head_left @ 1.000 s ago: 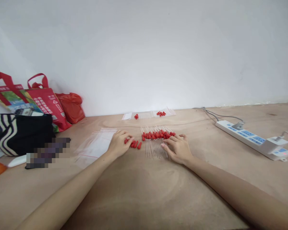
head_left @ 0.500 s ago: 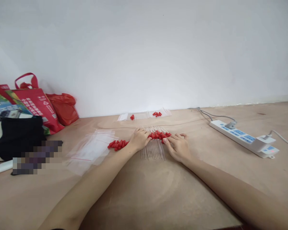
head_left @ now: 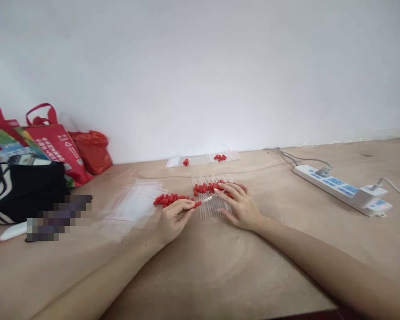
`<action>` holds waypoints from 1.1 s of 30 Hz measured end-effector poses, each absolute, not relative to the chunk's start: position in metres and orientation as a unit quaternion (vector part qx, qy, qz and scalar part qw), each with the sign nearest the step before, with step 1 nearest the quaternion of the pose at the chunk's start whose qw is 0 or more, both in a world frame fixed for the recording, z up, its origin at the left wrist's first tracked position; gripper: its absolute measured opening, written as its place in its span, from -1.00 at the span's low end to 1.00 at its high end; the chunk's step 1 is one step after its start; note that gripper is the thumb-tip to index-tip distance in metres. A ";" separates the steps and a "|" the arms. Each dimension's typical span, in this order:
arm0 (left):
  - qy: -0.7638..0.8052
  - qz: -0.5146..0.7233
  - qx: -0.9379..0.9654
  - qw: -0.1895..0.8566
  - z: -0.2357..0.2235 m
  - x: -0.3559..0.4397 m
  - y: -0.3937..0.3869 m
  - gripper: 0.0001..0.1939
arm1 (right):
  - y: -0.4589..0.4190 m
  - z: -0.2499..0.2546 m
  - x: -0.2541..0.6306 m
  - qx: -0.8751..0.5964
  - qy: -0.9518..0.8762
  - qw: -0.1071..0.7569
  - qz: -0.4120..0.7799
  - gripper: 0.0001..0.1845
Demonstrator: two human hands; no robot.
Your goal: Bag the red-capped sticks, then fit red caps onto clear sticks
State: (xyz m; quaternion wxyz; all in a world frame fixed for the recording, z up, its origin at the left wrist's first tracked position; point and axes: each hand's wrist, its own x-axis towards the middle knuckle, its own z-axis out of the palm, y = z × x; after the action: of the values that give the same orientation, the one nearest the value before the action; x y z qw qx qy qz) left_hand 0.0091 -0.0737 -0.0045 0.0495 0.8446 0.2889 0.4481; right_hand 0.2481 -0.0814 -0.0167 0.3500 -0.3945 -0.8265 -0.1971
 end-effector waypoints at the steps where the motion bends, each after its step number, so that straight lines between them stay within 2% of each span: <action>1: 0.275 0.440 0.853 0.050 -0.005 0.010 -0.074 -0.90 | -0.082 -0.017 0.247 -0.385 -0.833 0.340 -0.204 -0.53; 4: 0.232 0.415 0.878 0.042 -0.005 0.013 -0.074 -0.89 | -0.081 -0.019 0.244 -0.370 -0.841 0.335 -0.209 -0.62; 10: 0.218 0.402 0.889 0.013 -0.008 0.020 -0.074 -0.84 | -0.078 -0.023 0.238 -0.325 -0.836 0.391 -0.207 -0.81; 14: 0.249 0.371 0.894 -0.040 -0.009 0.022 -0.074 -0.71 | -0.083 -0.022 0.233 -0.313 -0.835 0.399 -0.213 -0.83; 18: 0.243 0.362 0.896 -0.080 -0.010 0.025 -0.074 -0.86 | -0.087 -0.022 0.230 -0.297 -0.844 0.389 -0.219 -0.84; 24: 0.230 0.353 0.897 -0.130 -0.009 0.021 -0.076 -0.84 | -0.090 -0.022 0.236 -0.285 -0.848 0.387 -0.224 -0.82; 29: 0.310 0.393 0.854 -0.141 -0.007 -0.013 -0.072 -0.86 | -0.086 -0.024 0.265 -0.384 -0.798 0.420 -0.200 -0.81; 33: 0.335 0.430 0.833 -0.099 -0.003 -0.027 -0.071 -0.84 | -0.082 -0.026 0.267 -0.441 -0.773 0.419 -0.180 -0.82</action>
State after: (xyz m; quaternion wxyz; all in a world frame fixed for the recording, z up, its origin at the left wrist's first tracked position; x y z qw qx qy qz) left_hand -0.0272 -0.0714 -0.0033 -0.0989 0.8327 0.3351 0.4295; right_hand 0.2667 -0.0820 -0.0258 0.4194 -0.4409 -0.7729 -0.1797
